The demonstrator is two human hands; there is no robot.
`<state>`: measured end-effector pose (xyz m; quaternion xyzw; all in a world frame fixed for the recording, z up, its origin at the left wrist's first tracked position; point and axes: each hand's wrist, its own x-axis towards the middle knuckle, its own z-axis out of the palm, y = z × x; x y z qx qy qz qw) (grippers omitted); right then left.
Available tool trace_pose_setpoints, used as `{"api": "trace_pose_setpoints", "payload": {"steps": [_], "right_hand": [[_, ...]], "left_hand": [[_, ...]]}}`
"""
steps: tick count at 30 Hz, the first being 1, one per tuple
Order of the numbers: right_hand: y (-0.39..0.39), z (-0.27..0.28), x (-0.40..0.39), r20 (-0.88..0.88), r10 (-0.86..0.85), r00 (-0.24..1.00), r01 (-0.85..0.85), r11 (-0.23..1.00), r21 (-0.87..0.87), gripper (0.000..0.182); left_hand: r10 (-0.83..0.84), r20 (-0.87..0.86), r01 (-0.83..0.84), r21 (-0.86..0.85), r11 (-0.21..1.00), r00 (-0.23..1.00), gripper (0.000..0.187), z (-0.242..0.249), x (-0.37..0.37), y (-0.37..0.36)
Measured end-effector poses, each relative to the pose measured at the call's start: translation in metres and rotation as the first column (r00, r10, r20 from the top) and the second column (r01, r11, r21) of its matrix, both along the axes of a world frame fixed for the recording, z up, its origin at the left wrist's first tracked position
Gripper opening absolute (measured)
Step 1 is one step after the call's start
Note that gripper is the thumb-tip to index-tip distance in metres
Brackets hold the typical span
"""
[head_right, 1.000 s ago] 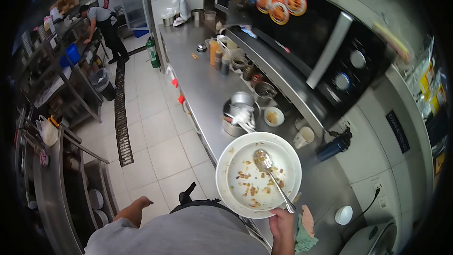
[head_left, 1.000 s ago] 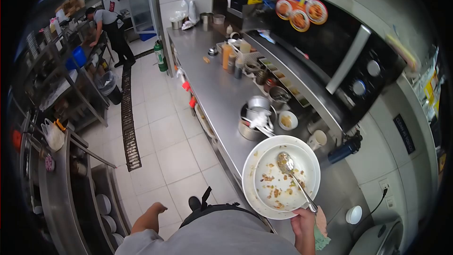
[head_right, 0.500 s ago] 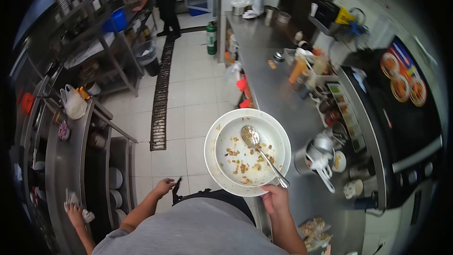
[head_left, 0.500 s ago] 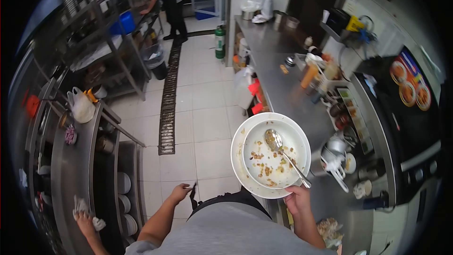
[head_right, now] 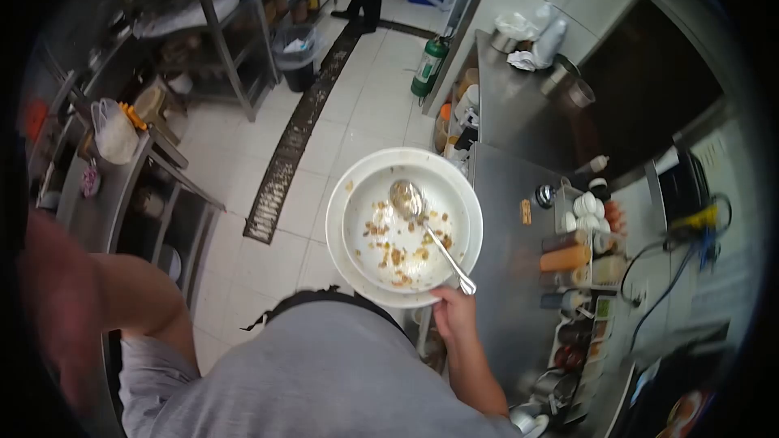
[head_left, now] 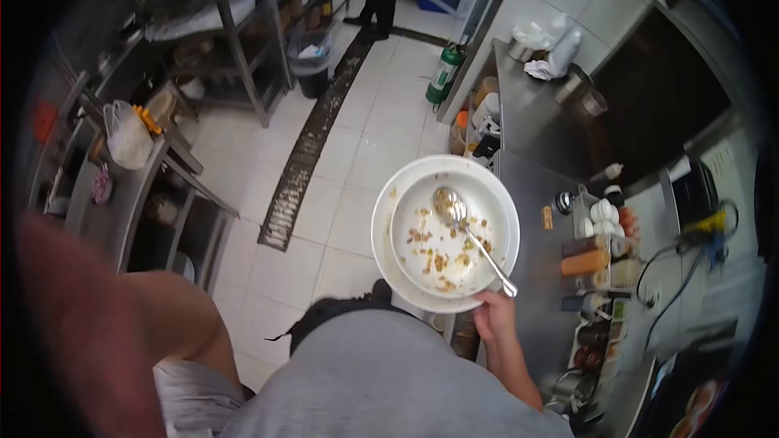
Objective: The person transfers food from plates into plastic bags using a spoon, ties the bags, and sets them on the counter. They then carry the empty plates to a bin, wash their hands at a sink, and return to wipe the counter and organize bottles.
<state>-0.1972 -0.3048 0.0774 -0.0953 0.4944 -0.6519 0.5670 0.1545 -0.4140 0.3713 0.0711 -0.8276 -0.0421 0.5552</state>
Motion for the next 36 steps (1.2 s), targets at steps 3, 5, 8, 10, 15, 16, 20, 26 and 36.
{"api": "trace_pose_setpoints", "payload": {"steps": [3, 5, 8, 10, 15, 16, 20, 26, 36], "right_hand": [[-0.072, 0.011, -0.030, -0.028, 0.030, 0.999, -0.030, 1.000, 0.004, 0.057], [-0.117, 0.015, -0.041, -0.048, 0.047, 0.998, -0.048, 0.999, -0.019, 0.057], [-0.193, 0.022, -0.050, -0.011, 0.088, 0.996, -0.088, 0.996, -0.029, 0.057], [-0.242, 0.017, -0.053, -0.037, 0.011, 0.999, -0.011, 1.000, -0.008, 0.056], [-0.359, 0.029, -0.059, -0.023, 0.077, 0.997, -0.076, 0.997, 0.022, 0.057], [-0.383, 0.035, -0.058, -0.001, 0.022, 1.000, -0.022, 0.999, 0.032, 0.054], [-0.475, 0.035, -0.065, 0.057, -0.082, 0.995, 0.082, 0.997, 0.005, 0.049], [-0.627, 0.019, -0.109, 0.093, -0.059, 0.994, 0.060, 0.998, -0.008, 0.041], [-0.947, 0.015, -0.205, 0.003, 0.190, 0.982, -0.190, 0.981, 0.033, 0.039]], "left_hand": [[-0.130, 0.195, 0.154, -0.113, 0.982, 0.972, 0.073, 0.023, -0.032, -0.054], [-0.165, 0.263, 0.200, -0.112, 0.973, 0.951, 0.072, 0.024, -0.048, -0.093], [-0.203, 0.323, 0.241, -0.081, 0.967, 0.924, 0.069, 0.019, -0.069, -0.163], [-0.259, 0.326, 0.291, -0.054, 0.955, 0.909, 0.068, 0.013, -0.082, -0.215], [-0.385, 0.291, 0.401, 0.004, 0.916, 0.876, 0.064, 0.027, -0.094, -0.357], [-0.401, 0.304, 0.424, -0.012, 0.906, 0.864, 0.063, 0.034, -0.095, -0.385], [-0.398, 0.357, 0.435, -0.025, 0.900, 0.845, 0.060, 0.052, -0.097, -0.494], [-0.165, 0.265, 0.160, 0.041, 0.986, 0.950, 0.049, 0.001, -0.114, -0.710], [0.197, 0.785, -0.809, 0.575, 0.124, 0.587, 0.041, -0.430, -0.091, -0.932]]}}
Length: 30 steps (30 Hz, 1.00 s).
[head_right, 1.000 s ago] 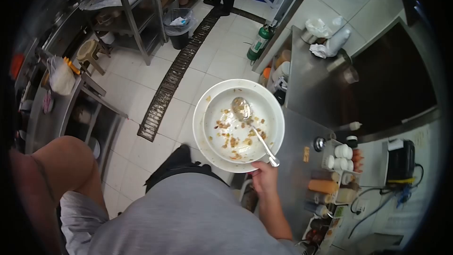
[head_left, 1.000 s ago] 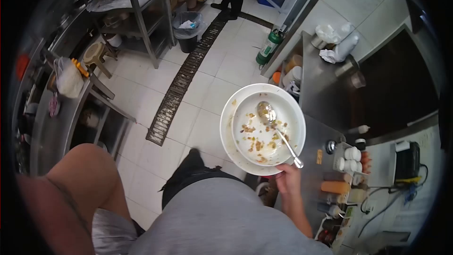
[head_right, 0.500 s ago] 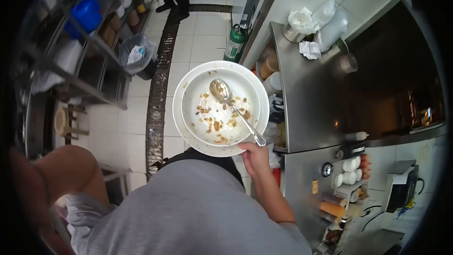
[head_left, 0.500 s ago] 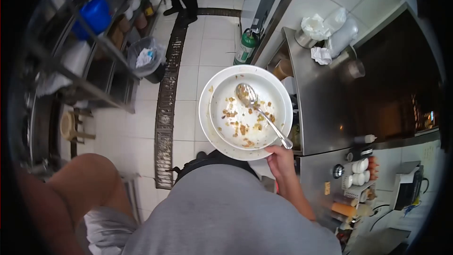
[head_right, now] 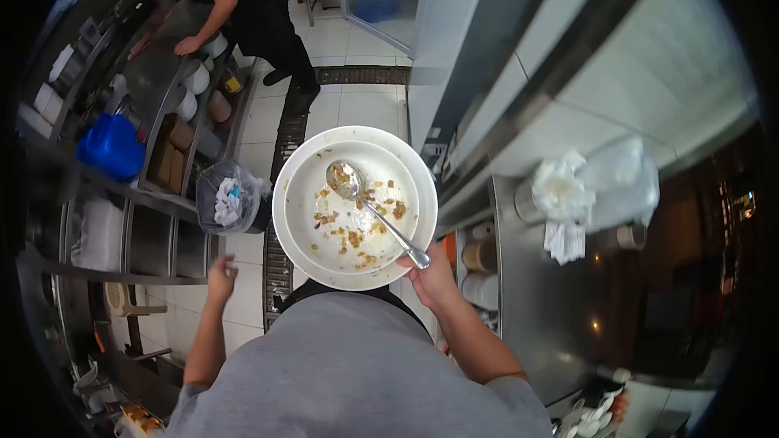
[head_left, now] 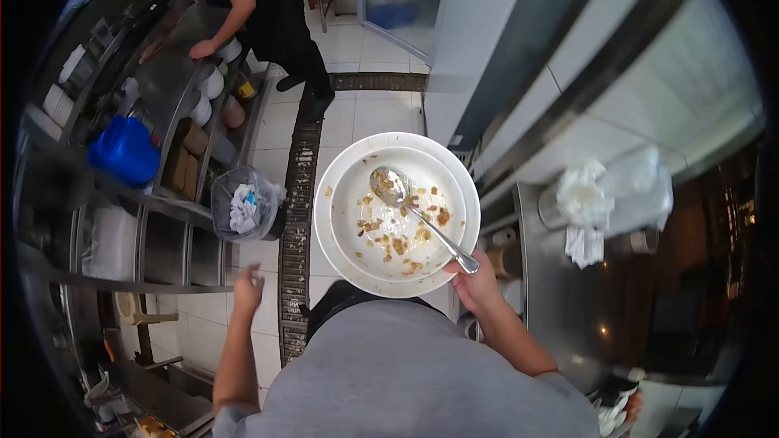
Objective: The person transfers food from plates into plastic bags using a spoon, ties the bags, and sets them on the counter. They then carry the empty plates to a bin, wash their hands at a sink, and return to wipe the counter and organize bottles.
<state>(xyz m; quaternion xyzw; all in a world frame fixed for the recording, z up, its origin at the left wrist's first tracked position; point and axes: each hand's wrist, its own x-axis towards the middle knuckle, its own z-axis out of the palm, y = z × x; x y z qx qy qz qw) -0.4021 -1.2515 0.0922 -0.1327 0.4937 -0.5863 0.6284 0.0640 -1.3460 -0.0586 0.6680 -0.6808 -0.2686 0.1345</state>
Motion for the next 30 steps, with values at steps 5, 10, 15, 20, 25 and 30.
{"api": "trace_pose_setpoints", "payload": {"steps": [5, 10, 15, 20, 25, 30], "right_hand": [[-0.131, -0.010, -0.041, 0.040, 0.031, 0.999, -0.031, 0.999, 0.011, 0.038], [-0.219, -0.034, -0.070, 0.081, -0.009, 0.997, 0.008, 1.000, 0.018, 0.035], [-0.322, -0.039, -0.084, 0.056, -0.148, 0.987, 0.143, 0.987, 0.073, 0.036], [-0.416, -0.061, -0.113, 0.047, -0.206, 0.977, 0.200, 0.973, 0.112, 0.040], [-0.336, -0.047, -0.079, 0.035, -0.243, 0.969, 0.241, 0.969, 0.045, 0.038], [-0.351, -0.060, -0.087, 0.002, -0.157, 0.988, 0.157, 0.986, 0.055, 0.040]], "left_hand": [[0.414, -0.156, -0.384, 0.190, 0.904, 0.897, 0.035, -0.051, 0.034, -0.019], [0.382, -0.266, -0.398, -0.005, 0.917, 0.885, 0.028, -0.028, 0.046, -0.239], [-0.230, -0.311, 0.106, -0.369, 0.923, 0.922, 0.045, 0.108, -0.168, -0.541], [-0.573, -0.228, 0.351, -0.598, 0.720, 0.787, 0.061, 0.188, -0.411, -0.713], [-0.487, -0.513, 0.364, -0.326, 0.872, 0.707, 0.092, 0.230, -0.509, -0.642], [-0.422, -0.628, 0.375, -0.215, 0.902, 0.654, 0.103, 0.214, -0.565, -0.616]]}}
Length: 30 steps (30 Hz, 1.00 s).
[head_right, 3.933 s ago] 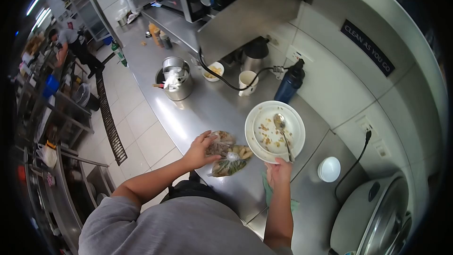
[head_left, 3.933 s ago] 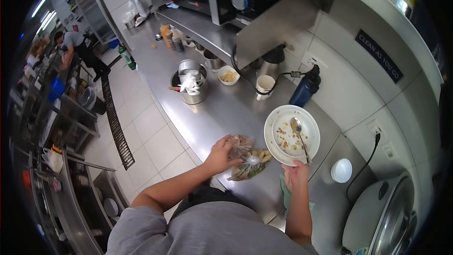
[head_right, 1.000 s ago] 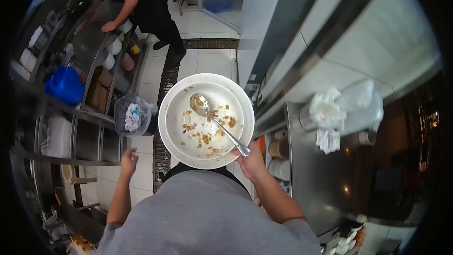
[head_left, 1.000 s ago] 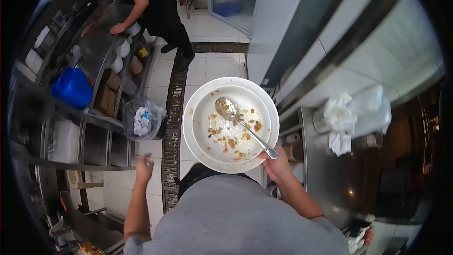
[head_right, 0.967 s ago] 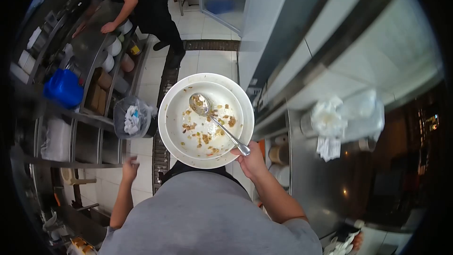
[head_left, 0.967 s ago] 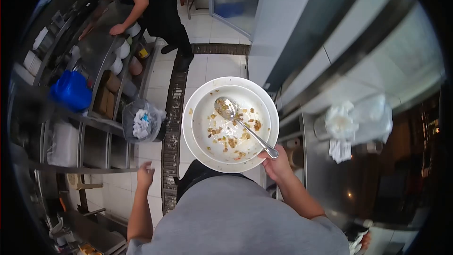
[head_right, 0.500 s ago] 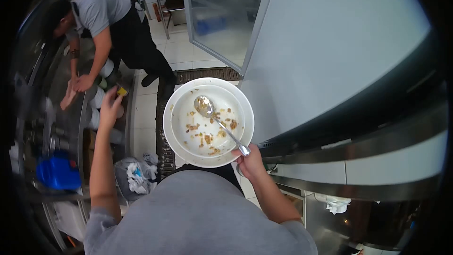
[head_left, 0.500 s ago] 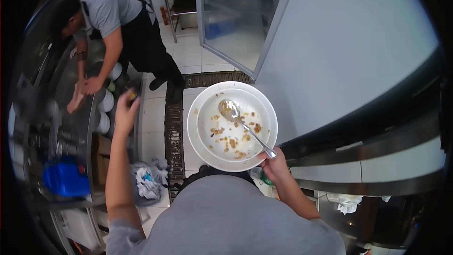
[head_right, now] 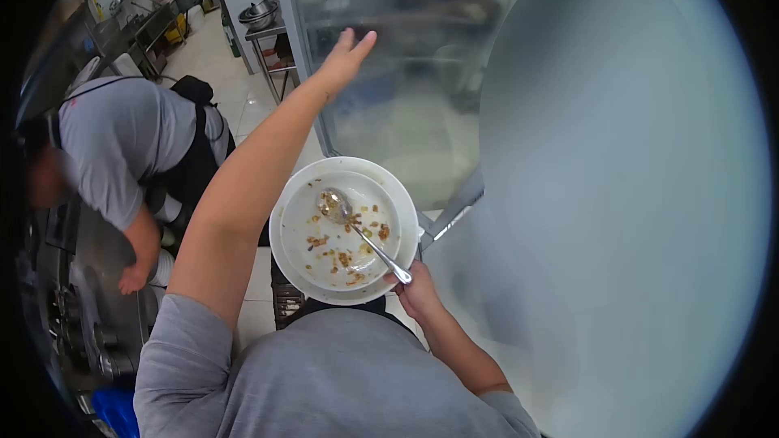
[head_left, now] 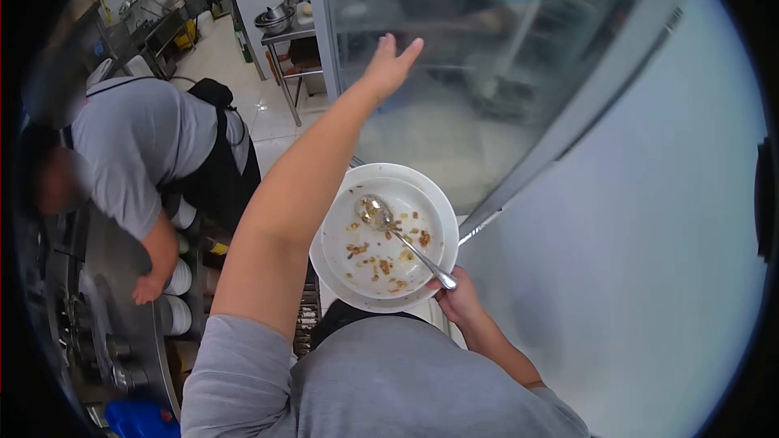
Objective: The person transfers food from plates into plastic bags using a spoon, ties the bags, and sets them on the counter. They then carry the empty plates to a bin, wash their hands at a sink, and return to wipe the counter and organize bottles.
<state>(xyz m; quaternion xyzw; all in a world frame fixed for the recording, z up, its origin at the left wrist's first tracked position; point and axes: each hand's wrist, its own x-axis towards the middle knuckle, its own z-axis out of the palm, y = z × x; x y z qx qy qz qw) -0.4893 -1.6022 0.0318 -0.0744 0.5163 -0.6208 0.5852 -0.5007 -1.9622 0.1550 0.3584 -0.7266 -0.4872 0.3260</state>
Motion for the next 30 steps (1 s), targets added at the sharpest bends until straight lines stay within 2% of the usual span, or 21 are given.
{"api": "trace_pose_setpoints", "payload": {"steps": [2, 6, 9, 12, 14, 16, 17, 18, 19, 20, 21, 22, 24, 26, 27, 28, 29, 30], "right_hand": [[0.000, -0.005, -0.007, -0.040, 0.017, 0.999, -0.018, 1.000, -0.013, 0.041], [-0.003, -0.001, -0.010, 0.031, 0.033, 0.999, -0.033, 0.999, 0.001, 0.042], [-0.012, 0.008, -0.009, 0.067, 0.021, 0.998, -0.021, 1.000, -0.001, 0.042], [-0.009, 0.013, -0.004, 0.097, -0.022, 0.995, 0.022, 1.000, 0.003, 0.044], [-0.012, 0.023, -0.001, 0.128, -0.074, 0.989, 0.074, 0.997, 0.002, 0.043], [-0.045, 0.026, -0.024, 0.112, -0.135, 0.984, 0.138, 0.990, -0.017, 0.043], [-0.068, 0.027, -0.041, 0.102, -0.074, 0.992, 0.075, 0.997, -0.005, 0.043], [-0.096, 0.030, -0.047, 0.101, -0.019, 0.995, 0.018, 1.000, 0.012, 0.043], [-0.119, 0.029, -0.053, 0.103, 0.039, 0.994, -0.042, 0.999, 0.024, 0.042], [-0.143, 0.025, -0.058, 0.053, 0.007, 0.999, -0.008, 1.000, 0.014, 0.042], [-0.166, 0.019, -0.066, 0.040, -0.009, 0.999, 0.009, 1.000, 0.002, 0.042], [-0.143, 0.030, -0.061, 0.021, -0.017, 1.000, 0.017, 0.999, -0.037, 0.042], [-0.153, 0.040, -0.063, 0.046, -0.034, 0.998, 0.031, 0.998, 0.052, 0.041], [-0.154, 0.056, -0.055, 0.082, 0.025, 0.996, -0.029, 0.998, 0.057, 0.041], [-0.152, 0.066, -0.058, 0.087, 0.018, 0.996, -0.024, 0.998, 0.065, 0.041], [-0.144, 0.066, -0.056, 0.005, -0.029, 1.000, 0.029, 0.996, 0.080, 0.042], [-0.143, 0.046, -0.073, 0.064, 0.055, 0.996, -0.058, 0.998, 0.038, 0.045], [-0.149, 0.048, -0.079, 0.072, 0.085, 0.994, -0.088, 0.996, 0.034, 0.045]], "left_hand": [[0.009, -0.036, -0.010, -0.011, 1.000, 0.999, 0.106, 0.009, -0.006, 0.033], [-0.375, -0.057, 0.373, -0.041, 0.927, 0.925, 0.100, 0.022, 0.028, 0.095], [-0.583, 0.064, 0.586, -0.083, 0.806, 0.810, 0.076, 0.028, 0.030, 0.124], [-0.762, -0.027, 0.760, -0.057, 0.647, 0.647, 0.059, 0.050, 0.032, 0.138], [-0.796, 0.111, 0.778, -0.328, 0.536, 0.595, 0.042, 0.097, 0.058, 0.153], [-0.747, 0.109, 0.541, -0.759, 0.363, 0.655, 0.032, 0.133, 0.090, 0.139], [-0.811, -0.438, 0.868, -0.121, 0.481, 0.388, 0.029, 0.142, 0.109, 0.128], [-0.740, -0.602, 0.914, -0.038, 0.403, 0.301, 0.027, 0.149, 0.132, 0.111], [-0.809, -0.515, 0.877, -0.202, 0.436, 0.283, 0.026, 0.156, 0.145, 0.102], [-0.867, -0.376, 0.777, -0.416, 0.473, 0.326, 0.025, 0.163, 0.154, 0.095], [-0.872, -0.304, 0.698, -0.523, 0.490, 0.384, 0.024, 0.166, 0.156, 0.088], [-0.865, -0.254, 0.628, -0.603, 0.492, 0.433, 0.023, 0.175, 0.164, 0.115], [-0.791, -0.240, 0.502, -0.661, 0.558, 0.563, 0.021, 0.186, 0.161, 0.111], [-0.686, -0.209, 0.387, -0.696, 0.605, 0.697, 0.020, 0.200, 0.160, 0.120], [-0.621, -0.200, 0.323, -0.712, 0.624, 0.758, 0.020, 0.209, 0.159, 0.120], [-0.511, -0.195, 0.236, -0.714, 0.660, 0.837, 0.020, 0.216, 0.159, 0.119], [-0.355, -0.174, 0.127, -0.720, 0.682, 0.919, 0.021, 0.218, 0.152, 0.133], [-0.128, -0.183, -0.039, -0.704, 0.709, 0.975, 0.021, 0.219, 0.155, 0.143]]}}
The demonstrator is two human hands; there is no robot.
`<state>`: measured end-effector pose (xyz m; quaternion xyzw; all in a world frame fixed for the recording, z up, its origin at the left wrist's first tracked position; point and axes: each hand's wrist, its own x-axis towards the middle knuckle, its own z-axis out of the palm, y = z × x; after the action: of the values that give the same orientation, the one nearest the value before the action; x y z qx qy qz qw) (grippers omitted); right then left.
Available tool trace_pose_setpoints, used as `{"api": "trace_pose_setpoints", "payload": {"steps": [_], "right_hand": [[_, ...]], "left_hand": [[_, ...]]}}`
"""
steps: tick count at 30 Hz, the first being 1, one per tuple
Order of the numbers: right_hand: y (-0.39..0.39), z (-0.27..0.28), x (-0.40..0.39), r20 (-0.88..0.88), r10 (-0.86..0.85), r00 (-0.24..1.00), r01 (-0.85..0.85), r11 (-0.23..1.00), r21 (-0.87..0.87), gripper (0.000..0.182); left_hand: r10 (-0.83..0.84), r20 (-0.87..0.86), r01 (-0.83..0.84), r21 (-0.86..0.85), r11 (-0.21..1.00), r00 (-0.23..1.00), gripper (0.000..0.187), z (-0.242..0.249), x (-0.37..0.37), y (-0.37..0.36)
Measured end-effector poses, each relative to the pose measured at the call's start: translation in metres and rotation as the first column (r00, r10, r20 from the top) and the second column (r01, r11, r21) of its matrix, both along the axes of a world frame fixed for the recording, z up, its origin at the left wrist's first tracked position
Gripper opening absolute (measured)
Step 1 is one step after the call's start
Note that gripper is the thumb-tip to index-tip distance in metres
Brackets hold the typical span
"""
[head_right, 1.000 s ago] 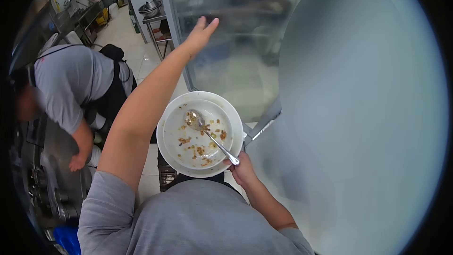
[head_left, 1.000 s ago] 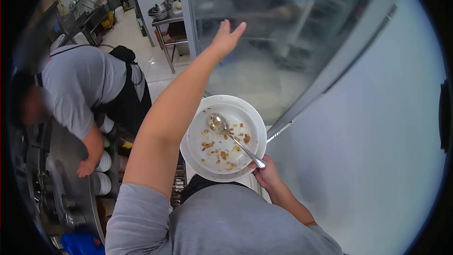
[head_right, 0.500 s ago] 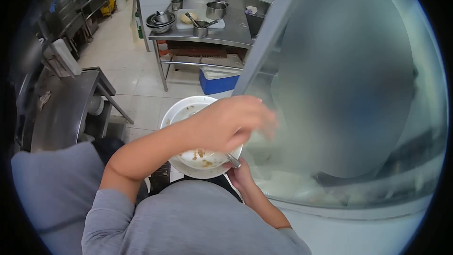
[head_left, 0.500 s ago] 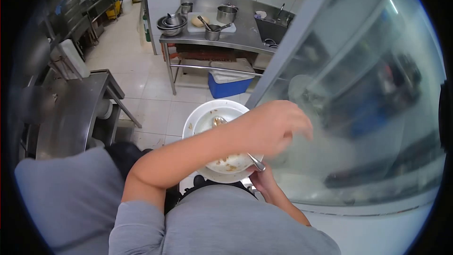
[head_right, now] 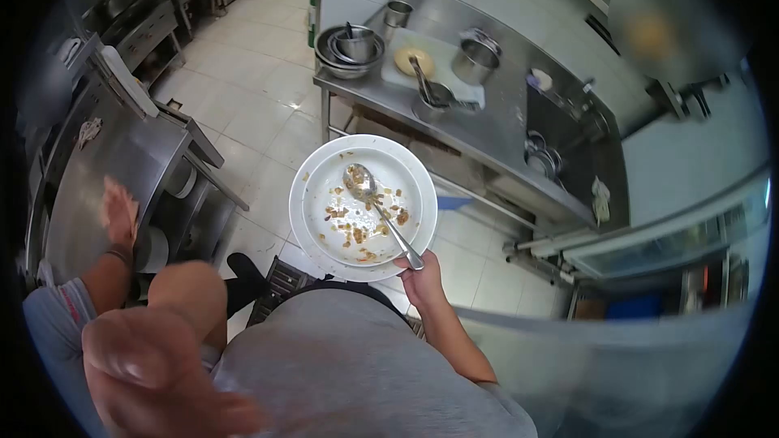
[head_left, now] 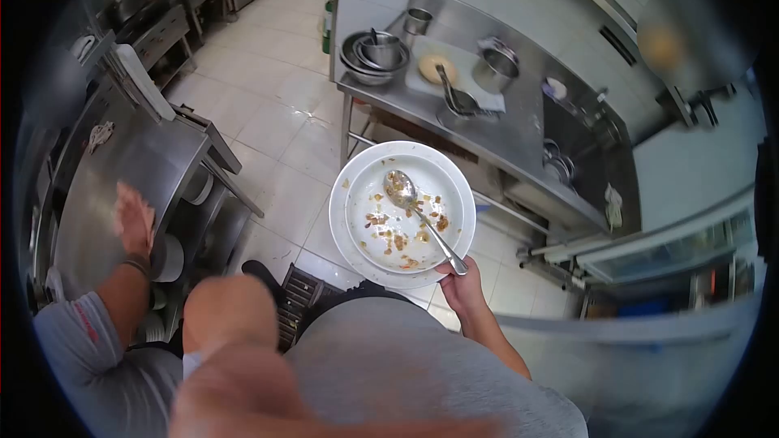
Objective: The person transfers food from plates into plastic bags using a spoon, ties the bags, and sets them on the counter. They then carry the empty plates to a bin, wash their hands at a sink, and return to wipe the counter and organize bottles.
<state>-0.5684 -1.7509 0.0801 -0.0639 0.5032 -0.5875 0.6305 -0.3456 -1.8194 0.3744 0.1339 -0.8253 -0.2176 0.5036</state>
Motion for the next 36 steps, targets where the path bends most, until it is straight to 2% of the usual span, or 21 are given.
{"api": "trace_pose_setpoints", "payload": {"steps": [1, 2, 4, 5, 6, 7, 9, 11, 13, 15, 17, 19, 22, 24, 25, 26, 27, 28, 32, 34, 36], "right_hand": [[-0.006, 0.006, -0.006, 0.023, 0.058, 0.998, -0.058, 0.998, 0.012, 0.046], [-0.010, 0.006, -0.016, 0.022, 0.122, 0.992, -0.122, 0.993, -0.002, 0.046], [-0.024, 0.006, -0.032, 0.024, 0.245, 0.969, -0.244, 0.969, -0.032, 0.046], [-0.027, 0.004, -0.037, 0.040, 0.274, 0.961, -0.274, 0.962, -0.016, 0.046], [-0.029, -0.010, -0.043, 0.037, 0.290, 0.956, -0.290, 0.957, -0.020, 0.047], [-0.031, -0.021, -0.046, 0.042, 0.299, 0.953, -0.299, 0.954, -0.022, 0.047], [-0.032, -0.037, -0.053, 0.119, 0.325, 0.938, -0.314, 0.944, -0.106, 0.048], [-0.031, -0.037, -0.052, 0.143, 0.341, 0.929, -0.321, 0.936, -0.145, 0.050], [-0.030, -0.040, -0.054, 0.176, 0.338, 0.924, -0.314, 0.937, -0.149, 0.052], [-0.031, -0.038, -0.049, 0.192, 0.333, 0.923, -0.299, 0.936, -0.187, 0.052], [-0.029, -0.038, -0.047, 0.181, 0.345, 0.921, -0.298, 0.923, -0.243, 0.052], [-0.030, -0.045, -0.047, 0.157, 0.324, 0.933, -0.277, 0.925, -0.261, 0.052], [-0.033, -0.040, -0.044, 0.167, 0.340, 0.926, -0.282, 0.913, -0.294, 0.053], [-0.036, -0.054, -0.048, 0.179, 0.348, 0.920, -0.279, 0.904, -0.323, 0.052], [-0.040, -0.058, -0.050, 0.133, 0.374, 0.918, -0.308, 0.883, -0.355, 0.052], [-0.043, -0.061, -0.053, 0.088, 0.403, 0.911, -0.343, 0.859, -0.381, 0.051], [-0.037, -0.067, -0.058, 0.040, 0.423, 0.905, -0.379, 0.846, -0.376, 0.050], [-0.035, -0.069, -0.060, 0.068, 0.419, 0.905, -0.363, 0.848, -0.387, 0.047], [-0.033, -0.048, -0.059, -0.004, 0.415, 0.910, -0.392, 0.857, -0.336, 0.047], [-0.032, -0.051, -0.067, 0.065, 0.458, 0.887, -0.423, 0.859, -0.287, 0.048], [-0.031, -0.055, -0.067, 0.082, 0.458, 0.885, -0.423, 0.865, -0.269, 0.048]], "left_hand": [[0.277, 0.017, -0.278, 0.050, 0.959, 0.961, 0.022, 0.004, -0.002, 0.009], [0.431, 0.047, -0.433, 0.078, 0.898, 0.901, 0.023, -0.002, 0.000, 0.024], [0.149, 0.156, -0.141, -0.057, 0.988, 0.976, 0.012, -0.023, 0.039, 0.017], [0.282, 0.268, -0.326, 0.134, 0.936, 0.921, 0.018, -0.031, 0.032, 0.029], [0.362, 0.260, -0.414, 0.182, 0.892, 0.895, 0.017, -0.069, 0.040, 0.040], [0.466, 0.181, -0.496, 0.202, 0.844, 0.866, 0.030, -0.099, 0.051, 0.052], [0.680, 0.138, -0.663, 0.427, 0.615, 0.720, 0.025, -0.120, 0.064, 0.083], [0.804, -0.114, -0.675, 0.482, 0.558, 0.583, 0.025, -0.135, 0.075, 0.095], [0.842, -0.227, -0.698, 0.477, 0.535, 0.490, 0.029, -0.160, 0.097, 0.081], [0.845, -0.234, -0.607, 0.607, 0.514, 0.482, 0.031, -0.191, 0.107, 0.032], [0.869, -0.128, -0.562, 0.715, 0.415, 0.479, 0.035, -0.216, 0.105, -0.009], [0.871, -0.110, -0.645, 0.629, 0.434, 0.479, 0.040, -0.237, 0.099, -0.036], [0.864, -0.017, -0.814, 0.325, 0.481, 0.503, 0.048, -0.230, 0.069, -0.044], [0.948, -0.001, -0.943, -0.103, 0.316, 0.317, 0.057, -0.194, 0.052, -0.018], [0.978, -0.028, -0.929, -0.318, 0.189, 0.209, 0.062, -0.173, 0.047, -0.004], [0.893, -0.297, -0.922, -0.292, 0.252, 0.338, 0.067, -0.162, 0.055, 0.006], [0.727, -0.527, -0.894, -0.329, 0.303, 0.440, 0.072, -0.150, 0.063, 0.016], [0.640, -0.641, -0.901, -0.372, 0.223, 0.423, 0.069, -0.128, 0.076, 0.039], [0.621, -0.771, -0.870, -0.394, -0.296, 0.137, 0.057, -0.043, 0.133, 0.170], [0.618, -0.785, -0.776, -0.418, -0.472, 0.047, 0.051, -0.005, 0.144, 0.225], [0.630, -0.775, -0.689, -0.434, -0.581, -0.043, 0.046, 0.012, 0.153, 0.262]]}}
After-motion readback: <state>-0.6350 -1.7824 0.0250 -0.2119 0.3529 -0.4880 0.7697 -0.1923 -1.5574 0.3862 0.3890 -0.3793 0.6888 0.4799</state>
